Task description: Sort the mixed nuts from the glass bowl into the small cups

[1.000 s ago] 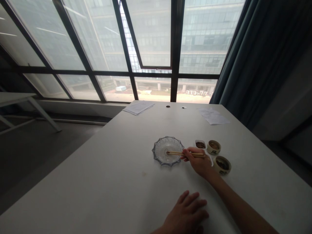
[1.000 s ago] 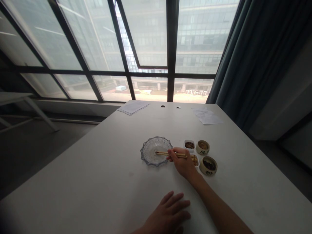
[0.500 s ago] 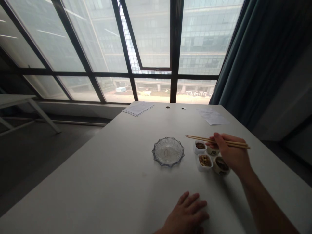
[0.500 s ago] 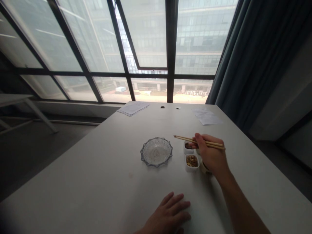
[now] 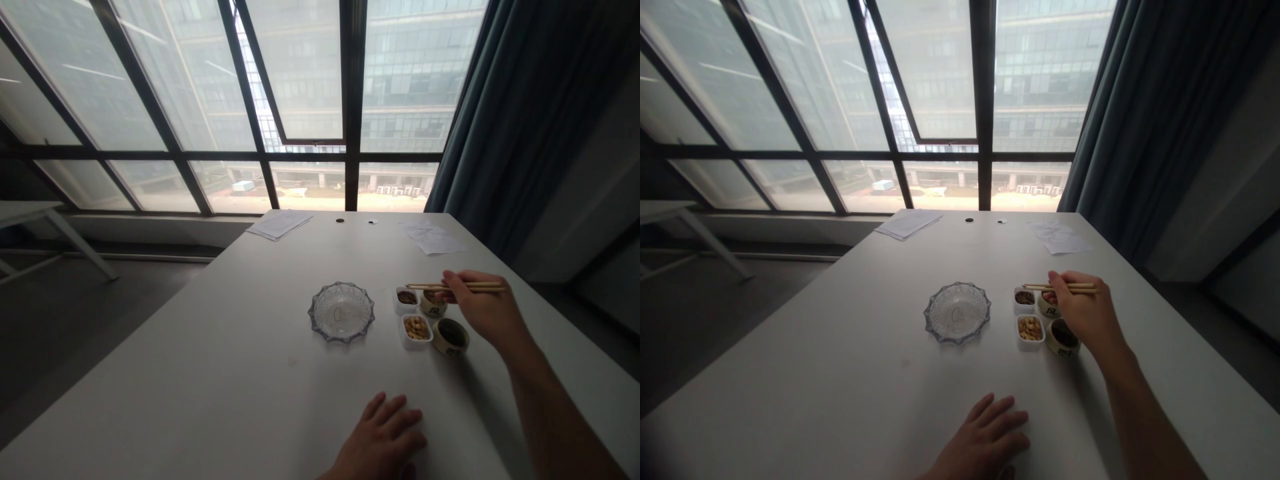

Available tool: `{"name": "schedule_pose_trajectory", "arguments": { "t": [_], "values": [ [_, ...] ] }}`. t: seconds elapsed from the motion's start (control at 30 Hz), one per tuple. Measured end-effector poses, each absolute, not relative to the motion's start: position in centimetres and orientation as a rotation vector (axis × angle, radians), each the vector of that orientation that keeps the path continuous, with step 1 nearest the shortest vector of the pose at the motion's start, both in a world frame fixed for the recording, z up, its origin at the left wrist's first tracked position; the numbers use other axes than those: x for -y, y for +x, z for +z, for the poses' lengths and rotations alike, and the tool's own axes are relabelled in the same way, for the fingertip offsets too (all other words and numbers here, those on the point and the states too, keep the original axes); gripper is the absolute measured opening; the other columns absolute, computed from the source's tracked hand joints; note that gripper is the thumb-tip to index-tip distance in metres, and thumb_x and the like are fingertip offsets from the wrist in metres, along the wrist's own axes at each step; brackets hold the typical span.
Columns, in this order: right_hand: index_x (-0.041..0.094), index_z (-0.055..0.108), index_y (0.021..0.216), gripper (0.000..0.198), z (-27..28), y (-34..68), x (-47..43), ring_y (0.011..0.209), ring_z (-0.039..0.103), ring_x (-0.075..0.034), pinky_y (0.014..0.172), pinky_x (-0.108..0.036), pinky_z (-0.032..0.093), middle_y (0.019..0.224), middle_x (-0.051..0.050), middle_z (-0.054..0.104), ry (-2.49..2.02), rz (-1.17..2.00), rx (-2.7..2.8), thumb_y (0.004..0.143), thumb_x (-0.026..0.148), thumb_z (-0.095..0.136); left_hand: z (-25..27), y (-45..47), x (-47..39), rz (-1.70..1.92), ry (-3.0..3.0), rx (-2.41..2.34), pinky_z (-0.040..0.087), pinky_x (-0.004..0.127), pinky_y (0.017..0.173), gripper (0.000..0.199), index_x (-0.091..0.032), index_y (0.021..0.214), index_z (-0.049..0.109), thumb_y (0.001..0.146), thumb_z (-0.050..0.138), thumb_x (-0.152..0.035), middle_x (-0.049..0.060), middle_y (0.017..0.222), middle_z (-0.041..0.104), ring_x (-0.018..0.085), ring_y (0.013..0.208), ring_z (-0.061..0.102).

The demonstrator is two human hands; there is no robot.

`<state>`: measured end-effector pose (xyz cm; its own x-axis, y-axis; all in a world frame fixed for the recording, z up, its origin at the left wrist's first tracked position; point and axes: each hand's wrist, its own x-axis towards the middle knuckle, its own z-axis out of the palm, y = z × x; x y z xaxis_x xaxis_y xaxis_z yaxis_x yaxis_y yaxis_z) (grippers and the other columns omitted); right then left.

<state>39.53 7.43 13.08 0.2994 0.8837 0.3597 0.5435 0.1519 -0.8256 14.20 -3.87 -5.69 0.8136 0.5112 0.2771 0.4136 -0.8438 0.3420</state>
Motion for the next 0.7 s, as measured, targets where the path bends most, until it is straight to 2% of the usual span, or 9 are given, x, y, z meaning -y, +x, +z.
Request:
{"name": "schedule_pose_trajectory", "arguments": {
  "t": [0.43, 0.7],
  "values": [
    [0.021, 0.077, 0.082, 0.032, 14.1, 38.4, -6.5, 0.061, 0.076, -0.023, 0.053, -0.027, 0.061, 0.070, -0.005, 0.077, -1.416, 0.400, 1.314, 0.089, 0.052, 0.071, -6.3, 14.2, 3.8, 0.553, 2.730, -0.715, 0.021, 0.045, 0.126, 0.028, -0.030, 0.129, 0.056, 0.105, 0.055, -0.043, -0.004, 0.154, 0.051, 0.023, 0.146, 0.040],
    [0.020, 0.077, 0.086, 0.031, 14.1, 36.5, -4.7, 0.067, 0.076, -0.021, 0.062, -0.028, 0.060, 0.075, -0.005, 0.078, -1.268, 0.318, 1.412, 0.095, 0.047, 0.067, -5.3, 14.3, 4.1, 0.465, 2.662, -0.750, 0.024, 0.050, 0.124, 0.030, -0.030, 0.130, 0.054, 0.103, 0.057, -0.040, -0.003, 0.155, 0.049, 0.025, 0.148, 0.037]
  ]
}}
